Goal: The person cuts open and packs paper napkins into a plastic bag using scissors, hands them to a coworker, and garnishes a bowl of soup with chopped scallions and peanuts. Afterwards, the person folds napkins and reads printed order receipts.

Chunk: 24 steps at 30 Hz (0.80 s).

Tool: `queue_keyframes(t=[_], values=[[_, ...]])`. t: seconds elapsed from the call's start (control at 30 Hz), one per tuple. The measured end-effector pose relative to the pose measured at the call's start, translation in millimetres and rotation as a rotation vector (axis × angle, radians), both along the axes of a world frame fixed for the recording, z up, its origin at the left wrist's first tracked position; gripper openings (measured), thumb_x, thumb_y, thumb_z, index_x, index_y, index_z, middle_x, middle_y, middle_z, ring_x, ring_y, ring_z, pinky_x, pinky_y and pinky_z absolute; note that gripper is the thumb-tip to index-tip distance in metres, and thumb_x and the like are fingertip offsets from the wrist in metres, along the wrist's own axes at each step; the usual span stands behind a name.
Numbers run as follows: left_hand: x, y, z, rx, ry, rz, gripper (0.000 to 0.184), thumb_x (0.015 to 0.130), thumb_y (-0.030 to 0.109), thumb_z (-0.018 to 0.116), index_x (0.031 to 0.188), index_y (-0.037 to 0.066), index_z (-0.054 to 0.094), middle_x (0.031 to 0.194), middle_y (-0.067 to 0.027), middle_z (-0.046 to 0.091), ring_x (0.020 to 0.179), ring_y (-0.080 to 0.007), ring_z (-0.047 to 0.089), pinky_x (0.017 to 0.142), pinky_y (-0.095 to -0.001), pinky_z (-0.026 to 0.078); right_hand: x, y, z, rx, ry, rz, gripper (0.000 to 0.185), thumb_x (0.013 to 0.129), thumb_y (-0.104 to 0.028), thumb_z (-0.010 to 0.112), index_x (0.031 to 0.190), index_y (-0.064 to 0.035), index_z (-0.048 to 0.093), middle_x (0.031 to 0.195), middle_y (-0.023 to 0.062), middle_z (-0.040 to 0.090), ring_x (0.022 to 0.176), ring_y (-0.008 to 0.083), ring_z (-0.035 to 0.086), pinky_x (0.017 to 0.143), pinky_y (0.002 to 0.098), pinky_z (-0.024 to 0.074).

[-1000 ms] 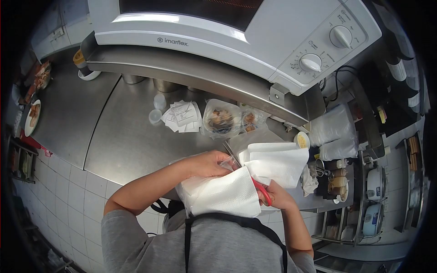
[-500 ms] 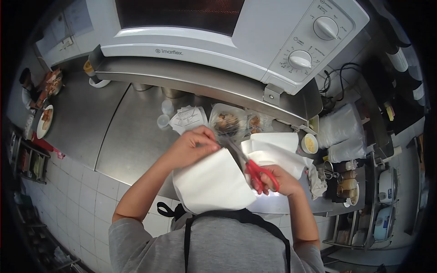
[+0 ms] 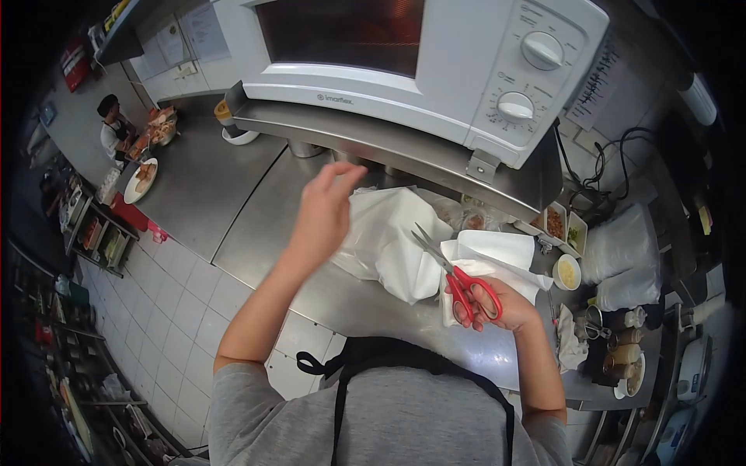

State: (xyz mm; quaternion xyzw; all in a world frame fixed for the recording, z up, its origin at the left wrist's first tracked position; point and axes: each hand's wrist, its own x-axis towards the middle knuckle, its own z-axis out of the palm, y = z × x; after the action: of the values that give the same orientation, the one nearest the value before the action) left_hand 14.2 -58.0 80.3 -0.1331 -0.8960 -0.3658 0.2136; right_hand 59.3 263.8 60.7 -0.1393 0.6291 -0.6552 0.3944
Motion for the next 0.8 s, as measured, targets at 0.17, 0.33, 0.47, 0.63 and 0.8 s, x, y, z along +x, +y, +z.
queue_keyframes(t=[0.17, 0.33, 0.47, 0.63, 0.8], values=[[36, 72, -27, -0.375, 0.121, -0.240, 0.048, 0.086, 0.006, 0.051, 0.132, 0.004, 0.040, 0.128, -0.0170, 0.045, 0.126, -0.0316, 0.042, 0.102, -0.0454, 0.033, 1, 1, 3, -0.028, -0.019, -0.013, 0.050, 0.092, -0.053, 0.046, 0.105, -0.0058, 0.056, 0.075, 0.0028, 0.058, 0.065, 0.0109, 0.057, 0.048, 0.0215, 0.0432], [21, 66, -48, -0.277, 0.067, -0.112, 0.053, 0.088, 0.021, 0.052, 0.136, 0.007, 0.035, 0.129, -0.0160, 0.047, 0.121, -0.0318, 0.044, 0.102, -0.0522, 0.029, -3, 8, 0, -0.001, -0.032, 0.005, 0.052, 0.092, -0.054, 0.045, 0.108, -0.0054, 0.052, 0.076, 0.0039, 0.058, 0.065, 0.0111, 0.056, 0.049, 0.0208, 0.0429], [4, 45, -55, -0.278, 0.057, -0.061, 0.047, 0.090, 0.036, 0.048, 0.128, 0.010, 0.044, 0.122, -0.0124, 0.053, 0.114, -0.0302, 0.049, 0.099, -0.0522, 0.029, -3, 19, 1, -0.058, -0.057, 0.013, 0.061, 0.091, -0.056, 0.044, 0.122, -0.0037, 0.049, 0.079, 0.0054, 0.058, 0.067, 0.0115, 0.057, 0.049, 0.0201, 0.0433], [-21, -16, -31, -0.191, -0.221, -0.085, 0.050, 0.092, 0.047, 0.036, 0.115, 0.007, 0.055, 0.123, -0.0093, 0.055, 0.114, -0.0275, 0.051, 0.100, -0.0465, 0.029, -6, 37, -2, -0.112, -0.050, -0.018, 0.061, 0.088, -0.060, 0.046, 0.117, -0.0053, 0.051, 0.077, 0.0037, 0.057, 0.066, 0.0119, 0.055, 0.048, 0.0218, 0.0413], [-50, -70, -10, 0.180, -0.594, -0.359, 0.038, 0.089, 0.038, 0.048, 0.107, 0.007, 0.060, 0.119, -0.0067, 0.058, 0.110, -0.0178, 0.051, 0.098, -0.0320, 0.034, -13, 41, -7, -0.146, -0.058, -0.070, 0.063, 0.087, -0.061, 0.047, 0.117, -0.0049, 0.051, 0.076, 0.0041, 0.058, 0.065, 0.0121, 0.057, 0.047, 0.0217, 0.0413]])
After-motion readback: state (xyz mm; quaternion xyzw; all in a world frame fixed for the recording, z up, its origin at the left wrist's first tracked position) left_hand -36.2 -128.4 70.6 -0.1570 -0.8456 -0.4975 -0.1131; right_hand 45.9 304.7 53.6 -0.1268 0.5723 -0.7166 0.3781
